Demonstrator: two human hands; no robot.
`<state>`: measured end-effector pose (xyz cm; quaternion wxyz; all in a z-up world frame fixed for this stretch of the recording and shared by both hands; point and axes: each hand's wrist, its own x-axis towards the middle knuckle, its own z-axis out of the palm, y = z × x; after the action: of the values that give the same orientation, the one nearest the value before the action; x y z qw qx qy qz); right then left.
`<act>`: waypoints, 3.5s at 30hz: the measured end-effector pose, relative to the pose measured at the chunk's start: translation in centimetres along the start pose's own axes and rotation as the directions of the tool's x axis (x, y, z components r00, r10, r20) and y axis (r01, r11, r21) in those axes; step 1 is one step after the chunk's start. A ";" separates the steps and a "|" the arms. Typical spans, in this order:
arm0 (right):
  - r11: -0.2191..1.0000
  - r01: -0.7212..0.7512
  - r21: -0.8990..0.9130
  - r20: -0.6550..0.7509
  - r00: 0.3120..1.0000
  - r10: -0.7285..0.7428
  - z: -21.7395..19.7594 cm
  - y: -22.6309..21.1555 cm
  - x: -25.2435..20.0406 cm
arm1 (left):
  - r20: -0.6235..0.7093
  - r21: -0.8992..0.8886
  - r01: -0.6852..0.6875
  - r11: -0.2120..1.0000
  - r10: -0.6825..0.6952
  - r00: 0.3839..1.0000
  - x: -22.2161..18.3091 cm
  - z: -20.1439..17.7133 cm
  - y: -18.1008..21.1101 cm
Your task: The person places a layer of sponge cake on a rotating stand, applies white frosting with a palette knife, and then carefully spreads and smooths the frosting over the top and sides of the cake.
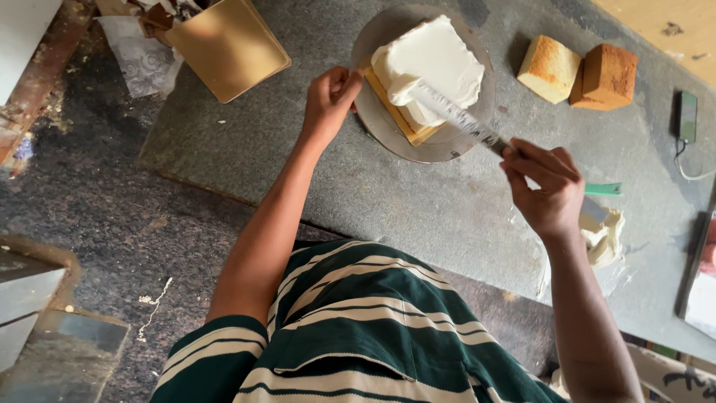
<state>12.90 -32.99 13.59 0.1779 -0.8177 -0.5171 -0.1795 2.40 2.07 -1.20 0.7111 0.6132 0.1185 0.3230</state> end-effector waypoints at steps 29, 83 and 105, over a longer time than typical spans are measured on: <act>0.258 -0.954 -0.155 -0.422 0.300 0.856 -0.6 11.9 -34.5 | -0.195 0.062 0.109 0.992 -0.095 0.976 2.4 -1.2 -2.3; -0.055 0.929 -0.365 0.858 0.313 -0.407 -9.9 -14.9 21.4 | -0.301 0.076 -0.160 0.984 0.176 0.937 0.2 3.2 -3.2; -0.140 0.949 -0.284 0.874 0.196 -0.446 -6.9 -15.0 24.7 | -0.315 0.093 -0.152 0.984 0.174 0.933 1.0 2.7 -2.5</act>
<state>8.41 -11.00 32.98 -0.5273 -0.3261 -0.7438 -0.2498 5.46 0.42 -2.73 0.6321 0.5836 0.1924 0.4722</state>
